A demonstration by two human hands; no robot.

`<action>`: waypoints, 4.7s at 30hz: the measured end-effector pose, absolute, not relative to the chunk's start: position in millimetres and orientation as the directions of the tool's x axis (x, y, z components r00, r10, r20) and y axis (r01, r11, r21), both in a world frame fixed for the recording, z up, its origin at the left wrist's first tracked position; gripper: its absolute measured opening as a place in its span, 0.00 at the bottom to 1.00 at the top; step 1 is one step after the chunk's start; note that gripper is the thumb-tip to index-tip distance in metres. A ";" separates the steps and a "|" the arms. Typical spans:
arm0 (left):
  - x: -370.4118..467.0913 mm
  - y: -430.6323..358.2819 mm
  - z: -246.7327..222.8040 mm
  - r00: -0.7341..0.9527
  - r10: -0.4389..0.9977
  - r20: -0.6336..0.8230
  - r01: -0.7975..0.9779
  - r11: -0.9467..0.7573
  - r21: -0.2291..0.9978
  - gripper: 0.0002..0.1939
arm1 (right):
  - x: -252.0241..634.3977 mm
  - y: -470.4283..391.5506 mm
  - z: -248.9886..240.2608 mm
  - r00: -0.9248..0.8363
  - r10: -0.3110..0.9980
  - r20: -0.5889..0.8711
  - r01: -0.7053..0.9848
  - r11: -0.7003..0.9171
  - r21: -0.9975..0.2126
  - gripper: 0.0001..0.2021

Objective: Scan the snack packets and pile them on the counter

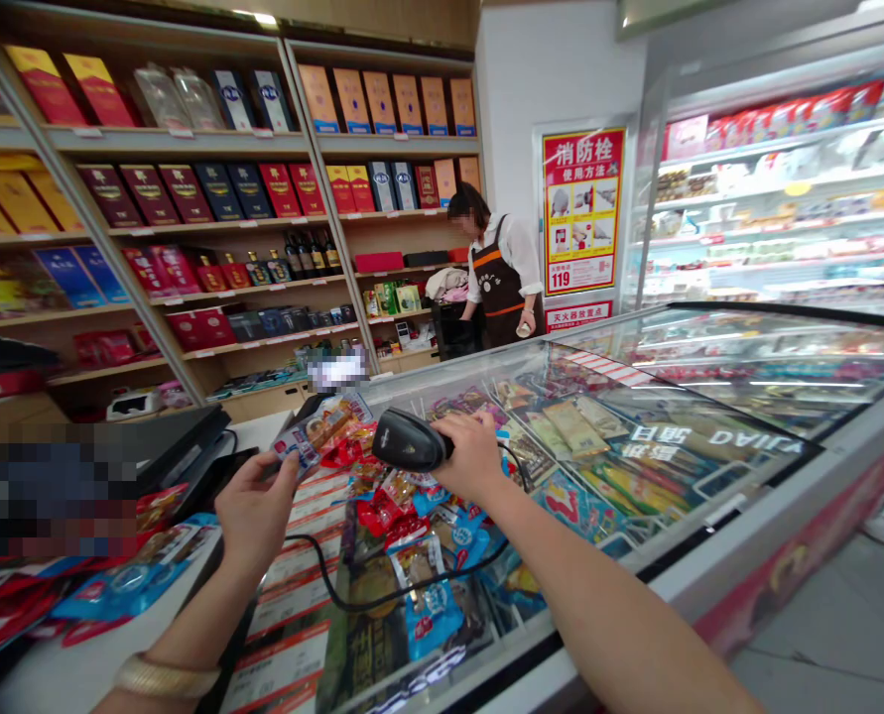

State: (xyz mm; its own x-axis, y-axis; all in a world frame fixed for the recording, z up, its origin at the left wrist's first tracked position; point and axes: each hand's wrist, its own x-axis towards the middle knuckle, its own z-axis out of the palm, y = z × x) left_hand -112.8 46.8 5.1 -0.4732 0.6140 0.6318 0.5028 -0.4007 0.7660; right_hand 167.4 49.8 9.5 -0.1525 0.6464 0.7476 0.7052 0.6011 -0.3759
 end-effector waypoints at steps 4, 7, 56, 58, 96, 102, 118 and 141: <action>-104.4 42.3 8.6 -0.445 0.648 0.619 0.432 -0.450 0.782 0.14 | 165.1 48.3 8.7 -0.163 0.670 0.724 0.719 0.584 -0.378 0.06; -100.8 43.7 6.4 -0.396 0.641 0.657 0.417 -0.512 0.751 0.14 | 164.9 48.6 8.0 -0.171 0.681 0.712 0.730 0.573 -0.373 0.07; -235.4 -28.0 72.0 -0.218 0.241 0.946 0.976 0.030 0.217 0.18 | 173.9 59.2 0.8 -0.048 0.624 0.780 0.751 0.538 -0.384 0.12; -205.7 -9.9 75.3 -0.144 0.225 0.964 0.983 -0.079 0.166 0.18 | 175.3 60.0 1.4 -0.028 0.626 0.779 0.754 0.525 -0.394 0.12; -106.8 39.5 5.1 -0.461 0.848 0.261 -0.090 -0.338 0.937 0.20 | 168.6 48.3 9.2 -0.097 0.628 0.772 0.736 0.568 -0.369 0.09; -103.6 37.9 -1.3 -0.415 0.849 0.327 0.053 -0.336 0.940 0.21 | 161.3 40.6 10.1 -0.209 0.645 0.735 0.699 0.624 -0.348 0.12; -98.6 35.2 -2.2 -0.365 0.852 0.375 0.118 -0.357 0.927 0.21 | 155.4 35.5 12.0 -0.279 0.683 0.675 0.692 0.631 -0.351 0.12; -97.6 35.7 -1.9 -0.382 0.856 0.350 0.110 -0.333 0.936 0.18 | 154.9 35.8 11.4 -0.291 0.664 0.689 0.690 0.644 -0.330 0.09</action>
State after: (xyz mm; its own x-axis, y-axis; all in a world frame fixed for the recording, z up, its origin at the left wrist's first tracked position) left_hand -97.6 35.7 -1.9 -0.3817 0.8556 0.3496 0.1102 -0.3335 0.9363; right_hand 154.9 35.8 11.4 -0.2908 0.6639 0.6890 0.6898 0.6445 -0.3299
